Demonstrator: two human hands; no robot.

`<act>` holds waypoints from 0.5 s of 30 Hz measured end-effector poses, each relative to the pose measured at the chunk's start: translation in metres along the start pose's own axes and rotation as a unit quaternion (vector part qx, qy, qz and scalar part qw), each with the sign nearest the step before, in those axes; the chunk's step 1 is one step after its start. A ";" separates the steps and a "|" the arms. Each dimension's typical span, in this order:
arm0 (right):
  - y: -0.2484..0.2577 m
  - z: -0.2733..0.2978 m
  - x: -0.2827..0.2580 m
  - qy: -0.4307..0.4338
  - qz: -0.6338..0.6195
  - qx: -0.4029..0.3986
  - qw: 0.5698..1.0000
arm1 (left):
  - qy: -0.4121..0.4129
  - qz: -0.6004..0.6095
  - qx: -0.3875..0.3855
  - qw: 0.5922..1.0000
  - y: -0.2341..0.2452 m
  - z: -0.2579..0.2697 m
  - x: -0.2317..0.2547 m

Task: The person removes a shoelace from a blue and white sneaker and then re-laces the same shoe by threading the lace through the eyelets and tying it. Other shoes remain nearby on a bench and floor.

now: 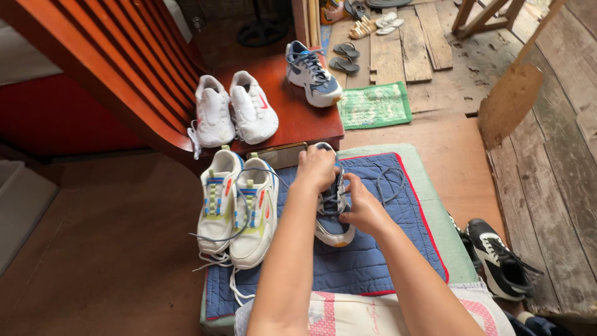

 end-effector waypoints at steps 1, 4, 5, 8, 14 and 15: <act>-0.001 0.002 0.007 -0.012 -0.008 -0.001 1.000 | 0.017 0.036 -0.033 0.999 -0.007 -0.002 -0.004; -0.001 -0.001 0.020 -0.036 -0.028 -0.008 0.999 | 0.051 0.134 -0.032 0.989 -0.007 -0.002 -0.012; -0.003 -0.001 0.025 -0.043 -0.035 -0.014 0.998 | 0.061 0.165 -0.017 0.984 -0.007 0.002 -0.015; -0.003 -0.003 0.037 -0.046 -0.053 -0.027 0.997 | 0.071 0.251 0.032 0.965 -0.002 0.013 -0.023; -0.009 -0.006 0.047 -0.049 -0.126 -0.035 0.990 | 0.056 0.332 0.086 0.938 0.012 0.042 -0.028; -0.010 -0.006 0.048 -0.049 -0.146 -0.036 0.987 | 0.014 0.286 0.180 0.941 0.032 0.054 -0.025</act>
Point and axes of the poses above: each hand's wrist, its own z-axis away from the middle knuckle, its own y-axis out of the back of the hand, x = y × z, the point moved 10 cm from there along -z, towards the middle knuckle, and after that the axes turned 2 degrees about -x, right-handed, at the moved point
